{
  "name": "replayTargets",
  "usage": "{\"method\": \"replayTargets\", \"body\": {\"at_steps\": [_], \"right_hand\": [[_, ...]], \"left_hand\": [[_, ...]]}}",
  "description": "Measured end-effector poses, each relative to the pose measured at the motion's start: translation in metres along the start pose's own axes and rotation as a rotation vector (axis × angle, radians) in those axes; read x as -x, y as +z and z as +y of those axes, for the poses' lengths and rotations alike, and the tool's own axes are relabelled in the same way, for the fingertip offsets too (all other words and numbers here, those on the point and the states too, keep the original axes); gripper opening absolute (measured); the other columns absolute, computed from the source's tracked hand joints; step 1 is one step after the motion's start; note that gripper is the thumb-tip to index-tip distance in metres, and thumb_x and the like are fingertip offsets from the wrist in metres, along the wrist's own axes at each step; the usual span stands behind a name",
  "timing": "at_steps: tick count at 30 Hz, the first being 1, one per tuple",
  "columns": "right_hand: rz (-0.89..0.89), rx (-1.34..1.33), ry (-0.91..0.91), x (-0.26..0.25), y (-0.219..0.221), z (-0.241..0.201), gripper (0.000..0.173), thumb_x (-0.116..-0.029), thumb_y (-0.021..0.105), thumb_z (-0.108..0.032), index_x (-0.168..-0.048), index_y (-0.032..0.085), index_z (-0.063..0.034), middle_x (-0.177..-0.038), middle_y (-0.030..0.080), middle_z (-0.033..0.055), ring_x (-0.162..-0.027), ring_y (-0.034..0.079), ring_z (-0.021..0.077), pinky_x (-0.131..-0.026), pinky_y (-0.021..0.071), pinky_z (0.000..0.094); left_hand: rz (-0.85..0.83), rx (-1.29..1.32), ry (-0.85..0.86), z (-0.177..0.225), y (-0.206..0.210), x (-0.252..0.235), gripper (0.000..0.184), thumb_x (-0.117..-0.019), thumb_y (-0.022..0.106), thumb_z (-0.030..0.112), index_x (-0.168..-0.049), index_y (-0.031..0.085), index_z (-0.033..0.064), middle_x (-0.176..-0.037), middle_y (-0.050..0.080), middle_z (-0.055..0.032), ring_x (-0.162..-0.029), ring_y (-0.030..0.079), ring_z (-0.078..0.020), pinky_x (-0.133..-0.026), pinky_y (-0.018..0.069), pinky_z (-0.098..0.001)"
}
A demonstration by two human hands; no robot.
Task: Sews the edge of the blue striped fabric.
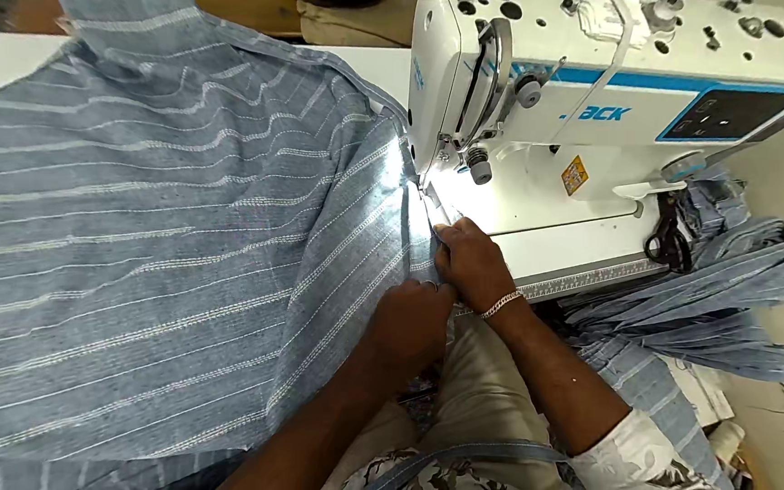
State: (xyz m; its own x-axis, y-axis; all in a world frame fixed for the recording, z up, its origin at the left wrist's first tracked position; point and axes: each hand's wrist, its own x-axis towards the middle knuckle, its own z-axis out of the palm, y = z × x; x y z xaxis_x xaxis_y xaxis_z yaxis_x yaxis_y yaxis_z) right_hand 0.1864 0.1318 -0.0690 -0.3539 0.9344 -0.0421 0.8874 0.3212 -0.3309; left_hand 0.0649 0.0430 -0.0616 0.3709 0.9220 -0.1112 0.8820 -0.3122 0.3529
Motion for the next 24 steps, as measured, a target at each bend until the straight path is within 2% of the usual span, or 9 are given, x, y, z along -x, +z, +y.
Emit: {"method": "replayTargets", "body": {"at_steps": [4, 7, 9, 12, 13, 16, 18, 21, 24], "right_hand": [[0.013, -0.012, -0.033, -0.003, 0.002, 0.003, 0.037, -0.1006, 0.052, -0.013, -0.133, 0.069, -0.0068, -0.114, 0.065, 0.0156, -0.094, 0.069, 0.0280, -0.078, 0.0593, 0.0436], [-0.017, -0.044, -0.061, -0.006, -0.002, 0.004, 0.035, -0.1022, 0.053, -0.013, -0.134, 0.067, -0.0067, -0.116, 0.064, 0.0170, -0.095, 0.069, 0.0303, -0.079, 0.0597, 0.0465], [-0.033, -0.067, -0.091, -0.004, -0.002, 0.009, 0.038, -0.1026, 0.054, -0.012, -0.139, 0.064, -0.0090, -0.119, 0.063, 0.0178, -0.095, 0.069, 0.0313, -0.080, 0.0598, 0.0478], [-0.053, -0.094, -0.159, -0.004, -0.006, 0.012, 0.046, -0.1005, 0.055, -0.009, -0.146, 0.060, -0.0170, -0.122, 0.061, 0.0179, -0.092, 0.069, 0.0304, -0.077, 0.0600, 0.0477], [-0.044, -0.092, -0.175, -0.002, -0.005, 0.013, 0.044, -0.1006, 0.055, -0.010, -0.143, 0.063, -0.0176, -0.123, 0.062, 0.0173, -0.091, 0.069, 0.0291, -0.075, 0.0604, 0.0463], [-0.088, -0.102, -0.129, 0.005, -0.008, 0.015, 0.041, -0.1004, 0.064, -0.030, -0.139, 0.065, -0.0166, -0.124, 0.061, 0.0159, -0.097, 0.068, 0.0268, -0.080, 0.0595, 0.0449], [-0.141, -0.126, -0.038, 0.004, -0.016, 0.012, 0.064, -0.0912, 0.076, -0.049, -0.143, 0.061, -0.0143, -0.130, 0.059, 0.0169, -0.103, 0.067, 0.0287, -0.086, 0.0586, 0.0482], [-0.144, -0.200, 0.034, 0.007, -0.021, 0.017, 0.057, -0.0941, 0.076, -0.034, -0.142, 0.057, -0.0099, -0.120, 0.065, 0.0178, -0.099, 0.069, 0.0321, -0.087, 0.0577, 0.0532], [-0.160, -0.262, -0.060, 0.009, -0.027, 0.033, 0.035, -0.1064, 0.054, -0.019, -0.140, 0.051, -0.0096, -0.089, 0.068, 0.0117, -0.069, 0.069, 0.0248, -0.066, 0.0608, 0.0482]], "left_hand": [[0.028, 0.190, 0.011, -0.020, -0.003, 0.018, 0.024, -0.1006, 0.058, 0.012, -0.119, 0.073, 0.0130, -0.112, 0.070, -0.0082, -0.107, 0.067, -0.0277, -0.092, 0.0559, -0.0480], [0.163, 0.258, -0.277, -0.059, -0.034, 0.095, 0.043, -0.1062, 0.050, 0.044, -0.136, 0.066, 0.0173, -0.138, 0.065, -0.0059, -0.128, 0.061, -0.0280, -0.106, 0.0502, -0.0554], [0.086, 0.236, -0.590, -0.097, -0.053, 0.153, 0.078, -0.0994, 0.049, 0.064, -0.157, 0.043, 0.0114, -0.158, 0.044, -0.0207, -0.146, 0.041, -0.0448, -0.114, 0.0358, -0.0685], [-0.074, 0.123, -0.746, -0.180, -0.061, 0.183, 0.115, -0.0843, 0.080, 0.055, -0.165, 0.017, 0.0038, -0.166, 0.007, -0.0370, -0.149, 0.009, -0.0649, -0.107, 0.0140, -0.0891], [-0.057, 0.087, -0.756, -0.208, -0.071, 0.181, 0.115, -0.0818, 0.086, 0.045, -0.165, 0.017, 0.0048, -0.166, 0.010, -0.0366, -0.149, 0.011, -0.0646, -0.105, 0.0134, -0.0904], [0.127, -0.035, -0.866, -0.260, -0.125, 0.151, 0.067, -0.0975, 0.073, 0.023, -0.152, 0.043, 0.0007, -0.141, 0.051, -0.0372, -0.131, 0.049, -0.0571, -0.105, 0.0373, -0.0736], [0.335, -0.198, -0.721, -0.288, -0.134, 0.131, 0.052, -0.0992, 0.070, 0.019, -0.142, 0.052, -0.0065, -0.135, 0.053, -0.0417, -0.126, 0.051, -0.0618, -0.105, 0.0362, -0.0776], [0.433, -0.110, -0.379, -0.197, -0.103, 0.065, 0.037, -0.1019, 0.060, 0.010, -0.135, 0.058, -0.0059, -0.137, 0.056, -0.0356, -0.131, 0.050, -0.0575, -0.108, 0.0363, -0.0753], [0.217, 0.034, -0.134, -0.074, -0.043, 0.023, 0.032, -0.1033, 0.061, 0.026, -0.127, 0.069, 0.0058, -0.135, 0.064, -0.0191, -0.131, 0.056, -0.0406, -0.107, 0.0447, -0.0616]]}}
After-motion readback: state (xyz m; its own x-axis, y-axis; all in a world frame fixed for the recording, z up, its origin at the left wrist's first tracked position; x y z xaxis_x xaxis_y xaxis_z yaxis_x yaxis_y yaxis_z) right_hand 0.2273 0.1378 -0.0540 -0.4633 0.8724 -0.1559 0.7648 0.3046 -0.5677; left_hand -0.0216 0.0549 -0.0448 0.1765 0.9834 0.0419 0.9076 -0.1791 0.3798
